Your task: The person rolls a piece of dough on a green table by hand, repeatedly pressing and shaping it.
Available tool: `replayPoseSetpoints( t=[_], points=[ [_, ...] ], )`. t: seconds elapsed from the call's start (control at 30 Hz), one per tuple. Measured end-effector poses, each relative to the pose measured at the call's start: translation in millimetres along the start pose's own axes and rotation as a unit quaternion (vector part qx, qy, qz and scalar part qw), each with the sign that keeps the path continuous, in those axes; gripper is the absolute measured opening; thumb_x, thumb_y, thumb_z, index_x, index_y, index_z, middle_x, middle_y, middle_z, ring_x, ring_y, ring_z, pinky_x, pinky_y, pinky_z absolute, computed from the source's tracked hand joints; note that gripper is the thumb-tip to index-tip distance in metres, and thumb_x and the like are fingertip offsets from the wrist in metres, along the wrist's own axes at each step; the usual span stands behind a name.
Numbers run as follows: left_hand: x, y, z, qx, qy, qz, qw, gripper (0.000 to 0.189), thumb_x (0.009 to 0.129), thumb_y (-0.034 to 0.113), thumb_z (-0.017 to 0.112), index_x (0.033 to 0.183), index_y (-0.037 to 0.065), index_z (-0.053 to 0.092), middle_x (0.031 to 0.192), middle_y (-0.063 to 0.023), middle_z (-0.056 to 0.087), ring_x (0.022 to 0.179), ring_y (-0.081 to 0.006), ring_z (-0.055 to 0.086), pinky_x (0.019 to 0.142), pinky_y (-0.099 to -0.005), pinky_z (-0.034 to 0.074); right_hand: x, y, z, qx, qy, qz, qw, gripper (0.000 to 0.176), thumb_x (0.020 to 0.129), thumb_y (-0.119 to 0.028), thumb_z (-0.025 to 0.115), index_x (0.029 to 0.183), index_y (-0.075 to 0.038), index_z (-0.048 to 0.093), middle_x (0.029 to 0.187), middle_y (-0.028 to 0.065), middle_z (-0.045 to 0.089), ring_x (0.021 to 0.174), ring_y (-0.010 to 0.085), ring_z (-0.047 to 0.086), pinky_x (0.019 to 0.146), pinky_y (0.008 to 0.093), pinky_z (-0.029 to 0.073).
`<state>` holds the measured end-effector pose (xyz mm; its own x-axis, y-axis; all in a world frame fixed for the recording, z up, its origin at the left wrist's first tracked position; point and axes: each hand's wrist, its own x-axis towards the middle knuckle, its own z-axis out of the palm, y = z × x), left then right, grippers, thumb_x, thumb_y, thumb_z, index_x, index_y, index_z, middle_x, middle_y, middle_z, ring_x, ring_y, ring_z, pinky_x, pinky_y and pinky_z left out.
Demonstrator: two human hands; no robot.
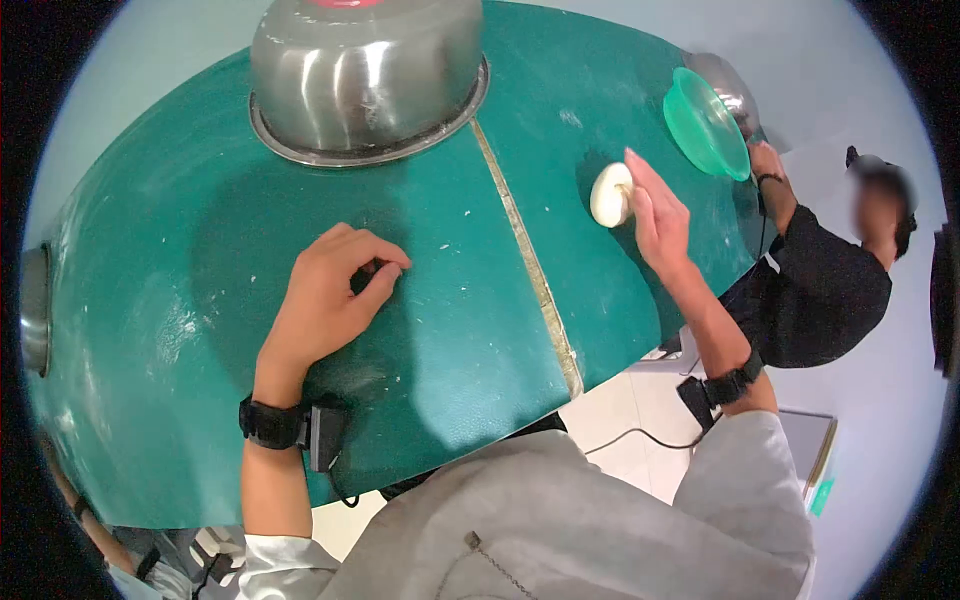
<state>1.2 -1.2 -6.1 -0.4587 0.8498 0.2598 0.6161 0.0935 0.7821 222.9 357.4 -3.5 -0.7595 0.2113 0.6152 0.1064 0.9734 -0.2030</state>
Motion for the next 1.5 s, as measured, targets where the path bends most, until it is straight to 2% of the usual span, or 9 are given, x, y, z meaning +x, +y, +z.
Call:
replayPoseSetpoints(
  t=[0.2,0.33,0.57,0.73,1.0,1.1,1.23,1.4,1.5],
  points=[
    [2.1,2.5,0.6,0.008,-0.001,0.01,1.0,0.008,0.089,0.006,0.07,0.096,0.007,0.073,0.084,-0.0066,0.069,0.078,-0.0243,0.06,0.07,-0.0367,0.05,23.3,-5.0,-4.4,-0.036,-0.081,0.104,0.991,0.016,0.1,-0.018,0.062,0.101,-0.006,0.073,0.094,0.0139,0.071,0.088,0.0345,0.069,0.076,0.0432,0.053],
    [2.6,-1.2,1.8,0.013,0.01,0.024,1.0,0.007,0.088,0.006,0.07,0.094,0.007,0.073,0.085,-0.0072,0.069,0.078,-0.0259,0.059,0.071,-0.0376,0.049,43.6,-48.4,22.0,-0.043,0.008,-0.04,0.998,0.026,0.098,-0.033,0.06,0.099,-0.011,0.073,0.093,0.0073,0.071,0.092,0.0285,0.068,0.08,0.0432,0.051],
    [6.6,6.0,2.3,0.02,0.003,0.004,1.0,0.009,0.085,0.001,0.071,0.092,0.006,0.073,0.085,-0.0072,0.069,0.078,-0.0274,0.06,0.071,-0.0378,0.048,75.3,-51.1,55.6,-0.072,-0.169,0.194,0.964,0.05,0.106,-0.039,0.049,0.079,-0.005,0.074,0.073,0.0087,0.071,0.069,0.0272,0.069,0.07,0.0405,0.052],
    [8.3,9.4,1.3,0.02,-0.005,-0.009,1.0,0.01,0.084,0.0,0.071,0.092,0.005,0.072,0.085,-0.007,0.069,0.079,-0.0267,0.061,0.072,-0.0363,0.048,80.9,-1.2,69.0,0.157,0.025,0.323,0.933,0.057,0.105,-0.044,0.047,0.075,-0.005,0.076,0.065,0.012,0.07,0.064,0.0247,0.07,0.068,0.0384,0.054],
    [3.4,5.4,0.2,0.02,0.003,0.001,1.0,0.01,0.086,0.001,0.07,0.094,0.005,0.073,0.087,-0.0063,0.07,0.079,-0.0255,0.059,0.071,-0.0367,0.048,59.9,-0.8,65.2,0.132,0.072,0.234,0.961,0.052,0.108,-0.037,0.043,0.087,-0.004,0.076,0.074,0.0104,0.072,0.069,0.0242,0.069,0.071,0.038,0.053],
    [1.0,2.8,-0.1,0.023,0.009,0.017,1.0,0.009,0.087,0.003,0.07,0.095,0.006,0.073,0.086,-0.006,0.07,0.079,-0.0248,0.059,0.07,-0.037,0.048,43.8,-6.8,54.9,0.16,0.046,0.187,0.968,0.049,0.11,-0.032,0.036,0.106,-0.004,0.075,0.098,0.0134,0.076,0.088,0.0269,0.072,0.083,0.0378,0.054],
    [0.2,4.2,-0.2,0.011,0.012,0.021,1.0,0.007,0.088,0.005,0.07,0.094,0.006,0.073,0.085,-0.0058,0.069,0.079,-0.024,0.059,0.07,-0.0363,0.049,22.0,-15.9,33.6,0.154,0.106,0.124,0.975,0.049,0.11,-0.032,0.035,0.107,-0.004,0.075,0.103,0.0145,0.076,0.093,0.0268,0.073,0.086,0.0377,0.054],
    [-1.2,1.9,-0.7,0.008,0.009,0.034,0.999,0.007,0.087,0.006,0.071,0.094,0.006,0.073,0.086,-0.0058,0.069,0.079,-0.024,0.06,0.07,-0.0362,0.05,23.4,7.4,1.3,0.016,-0.099,0.094,0.99,0.041,0.105,-0.026,0.038,0.099,-0.006,0.073,0.104,0.0147,0.075,0.094,0.0325,0.072,0.086,0.0405,0.054],
    [-1.2,0.7,-0.7,0.006,-0.004,0.022,1.0,0.008,0.087,0.006,0.072,0.094,0.007,0.073,0.087,-0.007,0.069,0.083,-0.026,0.06,0.075,-0.0359,0.049,37.4,-31.3,25.9,0.039,-0.01,0.0,0.999,0.032,0.101,-0.023,0.046,0.088,-0.008,0.071,0.091,0.0113,0.074,0.086,0.033,0.07,0.079,0.0442,0.054]
  ],
)
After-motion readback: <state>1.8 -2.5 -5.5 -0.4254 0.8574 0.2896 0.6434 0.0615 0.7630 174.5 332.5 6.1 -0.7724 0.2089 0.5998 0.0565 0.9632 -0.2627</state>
